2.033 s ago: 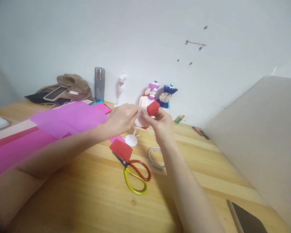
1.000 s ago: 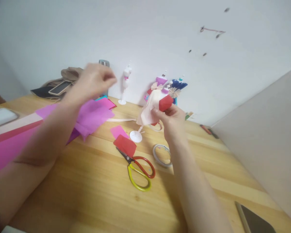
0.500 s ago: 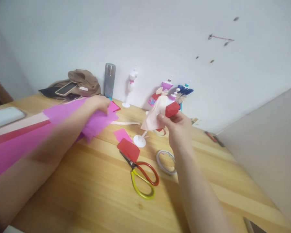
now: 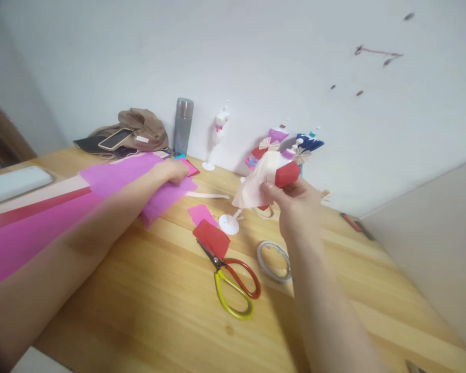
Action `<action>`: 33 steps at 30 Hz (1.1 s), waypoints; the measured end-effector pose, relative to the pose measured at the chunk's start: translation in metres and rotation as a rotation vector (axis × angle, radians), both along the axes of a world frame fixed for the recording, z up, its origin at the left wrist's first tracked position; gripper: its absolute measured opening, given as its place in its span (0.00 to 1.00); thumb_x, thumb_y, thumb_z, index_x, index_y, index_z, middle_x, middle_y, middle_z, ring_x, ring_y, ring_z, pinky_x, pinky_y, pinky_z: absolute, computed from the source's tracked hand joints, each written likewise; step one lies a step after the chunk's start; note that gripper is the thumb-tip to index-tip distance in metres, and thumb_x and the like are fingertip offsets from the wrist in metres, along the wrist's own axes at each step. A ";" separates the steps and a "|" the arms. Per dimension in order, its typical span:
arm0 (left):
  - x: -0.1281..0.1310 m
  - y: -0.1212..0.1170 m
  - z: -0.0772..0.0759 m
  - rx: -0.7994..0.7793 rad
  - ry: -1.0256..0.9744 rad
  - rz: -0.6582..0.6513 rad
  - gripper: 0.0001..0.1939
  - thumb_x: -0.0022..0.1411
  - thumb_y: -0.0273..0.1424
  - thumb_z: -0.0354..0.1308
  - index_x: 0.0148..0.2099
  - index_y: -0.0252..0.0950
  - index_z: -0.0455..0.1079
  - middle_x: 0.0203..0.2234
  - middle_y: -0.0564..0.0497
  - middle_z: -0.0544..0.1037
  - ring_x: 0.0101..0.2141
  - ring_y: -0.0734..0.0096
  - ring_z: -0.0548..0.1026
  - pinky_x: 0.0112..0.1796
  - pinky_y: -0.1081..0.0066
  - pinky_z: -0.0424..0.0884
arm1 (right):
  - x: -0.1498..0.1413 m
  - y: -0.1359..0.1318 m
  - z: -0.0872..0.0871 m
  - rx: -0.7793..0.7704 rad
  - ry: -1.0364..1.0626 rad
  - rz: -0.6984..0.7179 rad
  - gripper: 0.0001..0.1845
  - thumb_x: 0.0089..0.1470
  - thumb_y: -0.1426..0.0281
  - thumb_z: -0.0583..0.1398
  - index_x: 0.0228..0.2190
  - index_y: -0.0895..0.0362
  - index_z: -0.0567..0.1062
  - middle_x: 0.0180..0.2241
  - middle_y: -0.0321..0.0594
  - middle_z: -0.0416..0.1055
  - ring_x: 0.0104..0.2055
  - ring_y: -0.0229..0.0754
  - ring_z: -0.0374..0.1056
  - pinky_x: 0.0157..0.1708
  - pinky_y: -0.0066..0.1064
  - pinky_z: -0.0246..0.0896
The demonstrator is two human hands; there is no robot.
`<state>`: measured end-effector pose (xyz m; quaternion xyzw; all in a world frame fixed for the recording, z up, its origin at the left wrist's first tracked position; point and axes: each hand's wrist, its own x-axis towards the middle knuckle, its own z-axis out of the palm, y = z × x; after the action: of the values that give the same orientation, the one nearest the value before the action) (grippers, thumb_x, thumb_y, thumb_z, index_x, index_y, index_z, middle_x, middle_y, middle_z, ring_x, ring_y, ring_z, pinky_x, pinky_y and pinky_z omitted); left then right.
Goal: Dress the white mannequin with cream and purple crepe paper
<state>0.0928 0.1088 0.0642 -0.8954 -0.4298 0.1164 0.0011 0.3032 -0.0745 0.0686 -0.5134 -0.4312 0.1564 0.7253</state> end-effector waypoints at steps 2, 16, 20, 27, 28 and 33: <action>0.000 -0.001 0.003 -0.009 -0.003 0.001 0.19 0.45 0.19 0.63 0.43 0.31 0.79 0.34 0.38 0.81 0.41 0.50 0.77 0.42 0.62 0.71 | 0.001 0.002 -0.001 0.012 0.001 0.001 0.11 0.32 0.73 0.71 0.25 0.55 0.81 0.27 0.36 0.77 0.29 0.39 0.67 0.36 0.37 0.64; 0.006 -0.012 0.011 0.053 -0.201 -0.050 0.12 0.56 0.31 0.60 0.41 0.32 0.79 0.38 0.38 0.81 0.41 0.53 0.77 0.41 0.66 0.70 | 0.000 0.008 -0.004 -0.027 -0.092 -0.013 0.13 0.37 0.67 0.70 0.30 0.54 0.79 0.31 0.39 0.78 0.33 0.44 0.70 0.34 0.37 0.67; 0.022 -0.031 0.020 0.011 -0.571 -0.173 0.13 0.62 0.31 0.55 0.42 0.31 0.79 0.38 0.42 0.81 0.41 0.60 0.78 0.43 0.68 0.70 | 0.002 0.008 -0.006 -0.022 -0.102 -0.005 0.14 0.36 0.64 0.71 0.29 0.52 0.79 0.31 0.36 0.79 0.33 0.43 0.71 0.37 0.39 0.69; 0.050 -0.069 0.018 -0.406 -1.211 -0.530 0.21 0.66 0.37 0.57 0.58 0.34 0.71 0.54 0.42 0.76 0.54 0.59 0.73 0.54 0.62 0.69 | 0.005 0.006 -0.007 -0.043 -0.165 0.028 0.16 0.41 0.61 0.71 0.33 0.52 0.80 0.34 0.37 0.80 0.37 0.47 0.74 0.41 0.43 0.70; 0.051 -0.073 0.017 -0.423 -1.238 -0.559 0.21 0.66 0.37 0.57 0.58 0.34 0.70 0.55 0.42 0.75 0.55 0.59 0.73 0.54 0.61 0.69 | 0.007 0.006 -0.008 -0.046 -0.175 0.039 0.15 0.42 0.60 0.71 0.34 0.51 0.80 0.34 0.37 0.80 0.38 0.48 0.75 0.42 0.44 0.70; 0.052 -0.086 0.016 -0.481 -1.270 -0.534 0.21 0.67 0.38 0.56 0.59 0.34 0.69 0.55 0.42 0.75 0.54 0.58 0.74 0.54 0.59 0.69 | 0.012 0.005 -0.006 -0.025 -0.187 0.101 0.16 0.41 0.59 0.71 0.34 0.49 0.80 0.36 0.37 0.81 0.42 0.50 0.76 0.47 0.47 0.70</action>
<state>0.1452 0.0229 0.0802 -0.8401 -0.0769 -0.3385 -0.4169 0.3151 -0.0694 0.0627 -0.5122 -0.5205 0.1495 0.6666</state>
